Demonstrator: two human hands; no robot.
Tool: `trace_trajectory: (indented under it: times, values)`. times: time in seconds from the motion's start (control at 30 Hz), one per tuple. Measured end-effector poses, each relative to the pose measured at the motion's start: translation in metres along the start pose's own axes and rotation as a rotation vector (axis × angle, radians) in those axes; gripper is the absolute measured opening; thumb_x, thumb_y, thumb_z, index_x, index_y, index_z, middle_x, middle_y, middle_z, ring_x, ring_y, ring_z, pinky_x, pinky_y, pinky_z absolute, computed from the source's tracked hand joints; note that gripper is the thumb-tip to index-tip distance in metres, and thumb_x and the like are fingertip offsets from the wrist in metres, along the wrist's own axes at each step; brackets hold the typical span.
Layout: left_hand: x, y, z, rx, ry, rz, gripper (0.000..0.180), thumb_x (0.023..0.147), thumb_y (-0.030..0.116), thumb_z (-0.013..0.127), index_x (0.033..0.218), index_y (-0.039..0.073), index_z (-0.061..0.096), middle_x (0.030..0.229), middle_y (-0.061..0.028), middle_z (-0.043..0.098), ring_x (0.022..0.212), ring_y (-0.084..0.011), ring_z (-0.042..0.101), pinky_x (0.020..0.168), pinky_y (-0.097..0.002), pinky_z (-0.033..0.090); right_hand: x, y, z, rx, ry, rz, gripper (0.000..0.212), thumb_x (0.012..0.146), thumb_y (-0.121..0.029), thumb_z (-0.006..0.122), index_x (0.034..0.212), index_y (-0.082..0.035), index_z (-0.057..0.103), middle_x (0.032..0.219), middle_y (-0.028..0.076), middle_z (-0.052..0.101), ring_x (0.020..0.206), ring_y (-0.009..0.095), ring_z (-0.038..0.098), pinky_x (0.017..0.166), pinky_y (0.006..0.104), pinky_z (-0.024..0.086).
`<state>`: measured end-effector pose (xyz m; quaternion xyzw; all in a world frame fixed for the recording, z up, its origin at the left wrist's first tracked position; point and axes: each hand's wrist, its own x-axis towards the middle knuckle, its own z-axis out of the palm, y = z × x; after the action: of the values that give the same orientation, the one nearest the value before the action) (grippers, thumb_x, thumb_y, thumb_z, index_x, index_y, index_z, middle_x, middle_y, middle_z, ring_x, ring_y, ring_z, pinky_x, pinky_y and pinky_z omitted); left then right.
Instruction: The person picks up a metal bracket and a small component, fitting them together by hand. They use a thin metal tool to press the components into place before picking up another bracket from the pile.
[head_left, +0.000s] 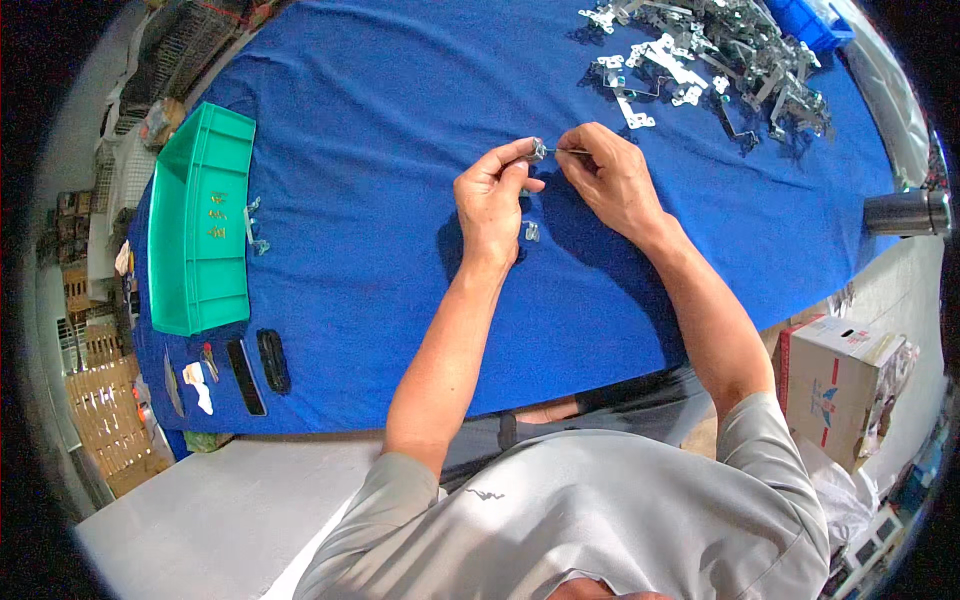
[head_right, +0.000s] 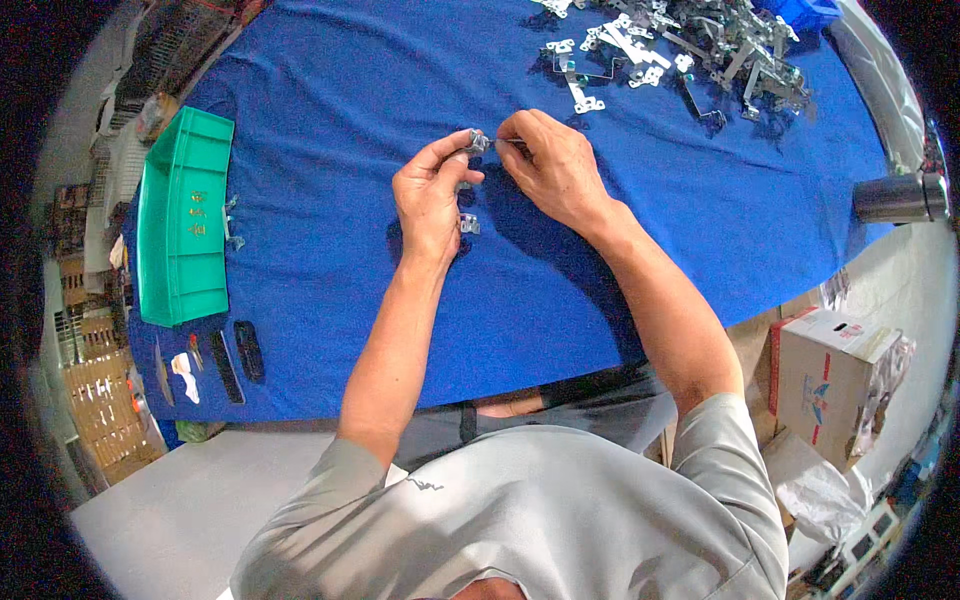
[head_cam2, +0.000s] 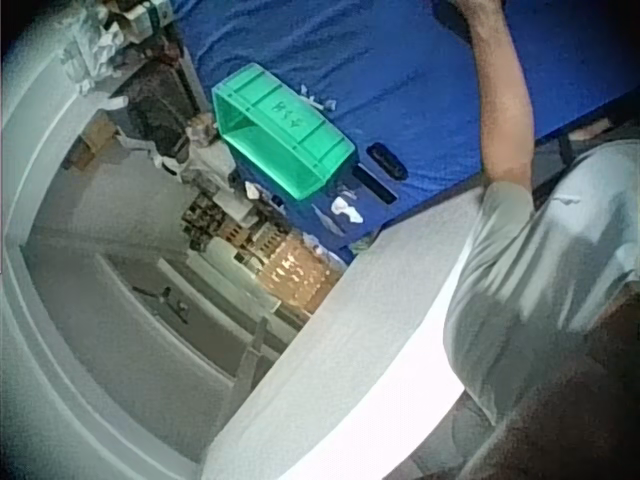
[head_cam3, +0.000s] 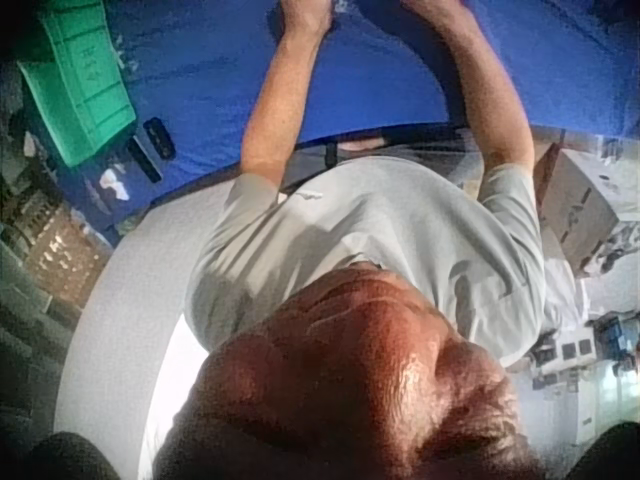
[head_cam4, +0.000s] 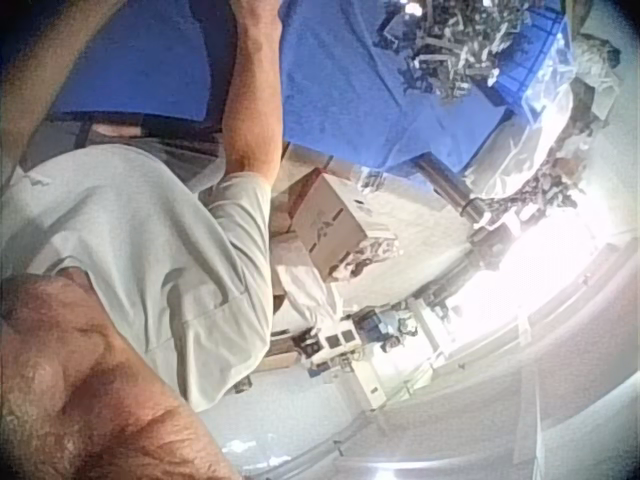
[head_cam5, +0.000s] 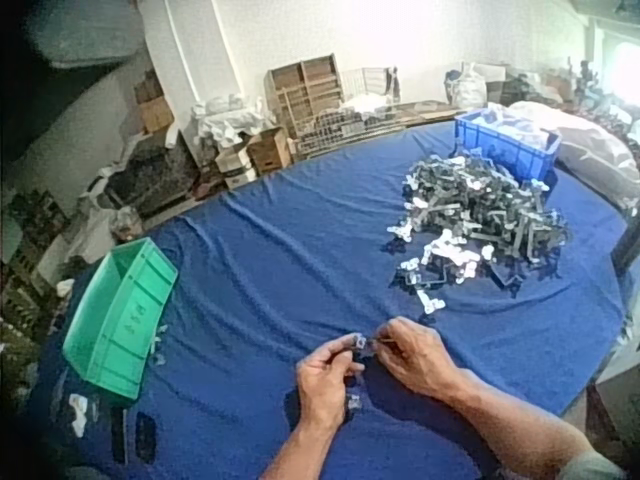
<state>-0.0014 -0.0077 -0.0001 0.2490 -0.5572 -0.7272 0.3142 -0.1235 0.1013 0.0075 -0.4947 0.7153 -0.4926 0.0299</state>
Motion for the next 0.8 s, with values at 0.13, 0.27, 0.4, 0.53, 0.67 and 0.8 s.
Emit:
trace_trajectory:
  times: [0.13,0.27,0.4,0.53,0.67,0.8]
  values:
    - [0.002,-0.002,-0.004,-0.010,-0.003,0.008,0.022,0.089,-0.005,0.058,0.107,-0.004,0.070,0.104,-0.0131,0.071,0.087,-0.0149,0.067,0.067,-0.0252,0.057,0.001,0.001,0.001,-0.025,-0.023,0.001,0.010,0.086,-0.010,0.065,0.093,-0.004,0.061,0.082,0.014,0.061,0.075,0.033,0.063,0.064,0.0405,0.050]
    - [-0.001,-0.001,0.000,-0.020,0.025,0.008,0.023,0.089,-0.007,0.055,0.105,-0.003,0.072,0.099,-0.0108,0.071,0.077,-0.0124,0.065,0.064,-0.0245,0.057,-0.001,0.000,-0.001,-0.040,-0.021,-0.002,0.010,0.086,-0.011,0.065,0.092,-0.005,0.062,0.082,0.013,0.061,0.074,0.033,0.063,0.063,0.0405,0.050]
    - [-0.001,-0.002,0.000,-0.048,0.025,0.008,0.023,0.089,-0.007,0.054,0.105,-0.003,0.072,0.098,-0.0105,0.071,0.078,-0.0126,0.066,0.065,-0.0247,0.057,-0.001,-0.001,-0.001,-0.073,-0.010,0.008,0.009,0.087,-0.012,0.065,0.090,-0.004,0.062,0.082,0.013,0.062,0.075,0.032,0.063,0.064,0.0408,0.050]
    - [-0.001,-0.003,-0.002,-0.027,-0.005,0.024,0.023,0.089,-0.006,0.056,0.108,-0.005,0.069,0.105,-0.0134,0.071,0.090,-0.0165,0.068,0.069,-0.0265,0.058,-0.001,0.001,0.001,-0.086,0.012,-0.002,0.010,0.088,-0.013,0.066,0.089,-0.004,0.062,0.083,0.013,0.063,0.075,0.032,0.064,0.063,0.0411,0.050]
    - [-0.001,-0.003,-0.002,0.010,0.007,0.008,0.023,0.090,-0.006,0.056,0.108,-0.004,0.069,0.105,-0.0132,0.071,0.091,-0.0165,0.068,0.069,-0.0262,0.058,-0.001,-0.002,0.000,-0.015,-0.009,0.044,0.013,0.088,-0.015,0.065,0.090,-0.004,0.060,0.085,0.014,0.064,0.076,0.033,0.064,0.063,0.0417,0.050]
    - [-0.001,-0.002,0.001,0.013,0.027,0.028,0.024,0.090,-0.006,0.054,0.106,-0.002,0.072,0.099,-0.0101,0.071,0.077,-0.0120,0.065,0.066,-0.0257,0.058,-0.001,0.004,0.000,-0.102,-0.062,0.018,0.013,0.088,-0.015,0.065,0.093,-0.004,0.059,0.085,0.015,0.064,0.076,0.033,0.064,0.064,0.0424,0.050]
